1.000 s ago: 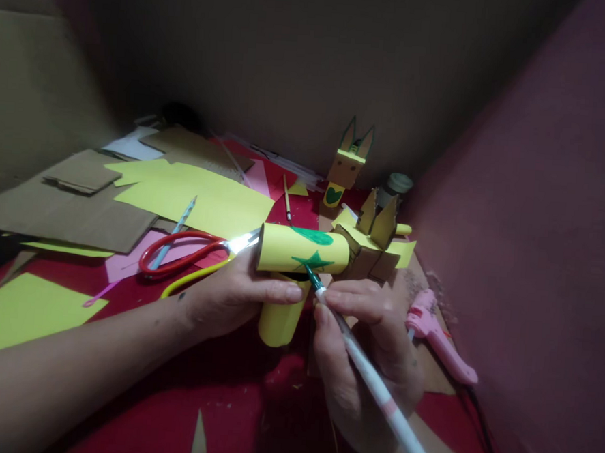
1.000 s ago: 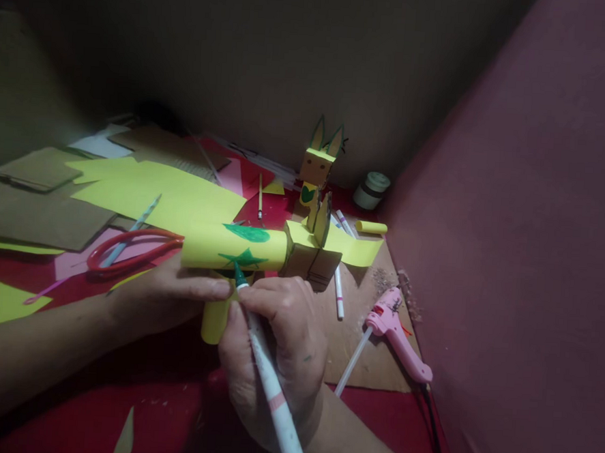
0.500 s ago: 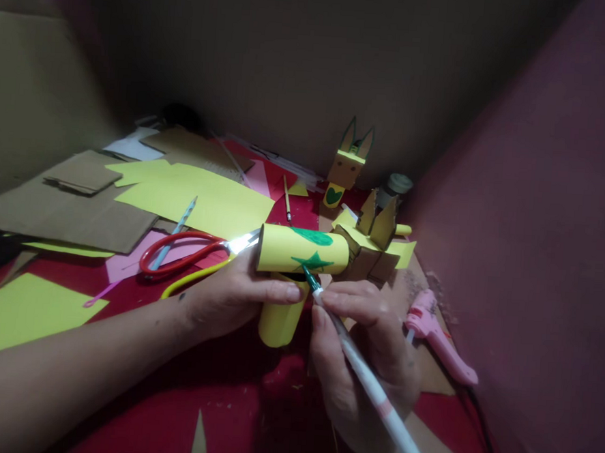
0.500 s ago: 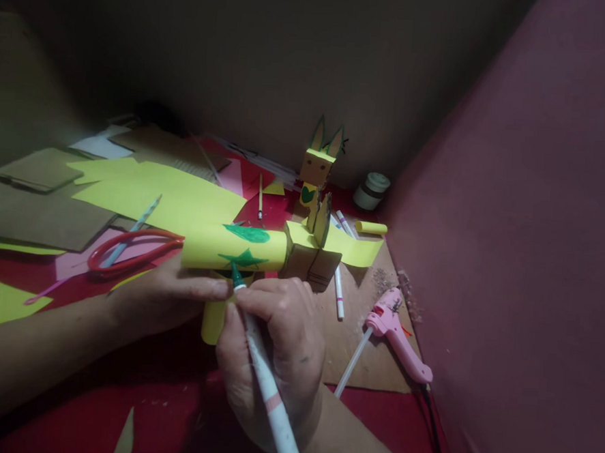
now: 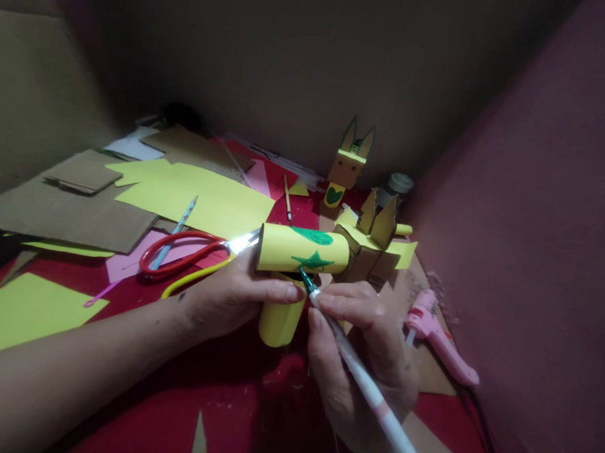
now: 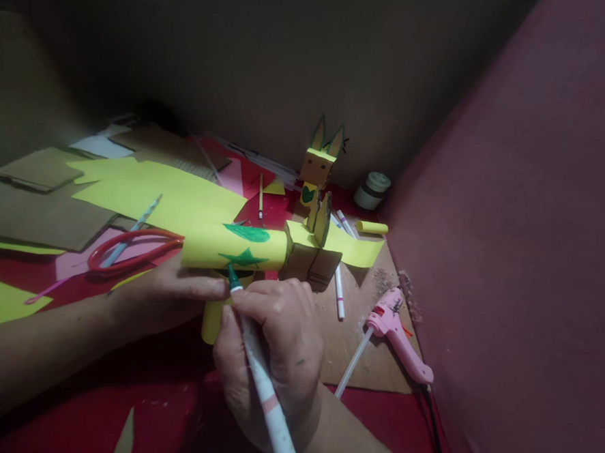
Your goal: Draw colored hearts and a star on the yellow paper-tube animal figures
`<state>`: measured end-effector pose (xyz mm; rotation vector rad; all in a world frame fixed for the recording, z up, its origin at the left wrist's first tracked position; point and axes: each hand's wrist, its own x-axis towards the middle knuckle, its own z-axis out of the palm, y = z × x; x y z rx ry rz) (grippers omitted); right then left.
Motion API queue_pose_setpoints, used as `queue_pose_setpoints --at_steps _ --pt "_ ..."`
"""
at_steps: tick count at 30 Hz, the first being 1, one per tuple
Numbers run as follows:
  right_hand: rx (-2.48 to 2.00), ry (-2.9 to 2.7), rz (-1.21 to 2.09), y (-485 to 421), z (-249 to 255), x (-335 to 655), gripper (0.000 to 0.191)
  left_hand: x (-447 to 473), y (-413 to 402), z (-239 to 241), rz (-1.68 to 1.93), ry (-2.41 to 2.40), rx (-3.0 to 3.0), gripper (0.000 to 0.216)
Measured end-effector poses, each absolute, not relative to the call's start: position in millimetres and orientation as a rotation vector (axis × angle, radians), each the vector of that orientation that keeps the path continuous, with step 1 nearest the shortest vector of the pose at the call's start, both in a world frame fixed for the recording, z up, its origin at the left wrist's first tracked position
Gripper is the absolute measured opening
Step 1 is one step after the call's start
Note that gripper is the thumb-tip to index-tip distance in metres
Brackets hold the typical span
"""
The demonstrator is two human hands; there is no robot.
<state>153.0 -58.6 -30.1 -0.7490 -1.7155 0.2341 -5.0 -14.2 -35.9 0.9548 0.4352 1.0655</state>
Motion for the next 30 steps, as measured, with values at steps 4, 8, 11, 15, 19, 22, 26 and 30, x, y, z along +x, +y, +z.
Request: queue_pose_setpoints --at_steps 4,8,11,15,19,22,26,30 --pt "-0.741 -1.718 0.252 -59.0 -31.6 153.1 0.025 -5.9 -13.9 -36.7 1.067 0.419 0.969 0.039" --pt "-0.752 -1.695 0.233 -58.0 -30.2 153.0 0.024 -5.7 -13.4 -38.2 1.072 0.436 0.976 0.045" --pt "-0.744 -1.689 0.226 -57.9 -29.3 153.1 0.024 -5.5 -14.2 -36.5 1.08 0.449 0.961 0.045" --pt "-0.747 -1.697 0.241 -58.8 -29.7 152.9 0.023 -5.0 -16.1 -31.7 1.083 0.419 0.963 0.04" --pt "-0.752 -1.709 0.23 -59.2 -30.8 152.6 0.024 -4.3 -15.9 -31.3 1.083 0.403 0.959 0.038" --pt "-0.75 -1.714 0.252 -59.4 -31.5 152.5 0.024 -4.2 -14.8 -34.9 1.082 0.411 0.947 0.041" --pt "-0.758 -1.726 0.241 -59.3 -31.5 152.3 0.024 -4.1 -13.9 -38.3 1.091 0.457 0.925 0.047" --pt "-0.744 -1.724 0.23 -58.3 -31.3 152.3 0.023 -4.4 -13.9 -38.1 1.092 0.471 0.915 0.046"
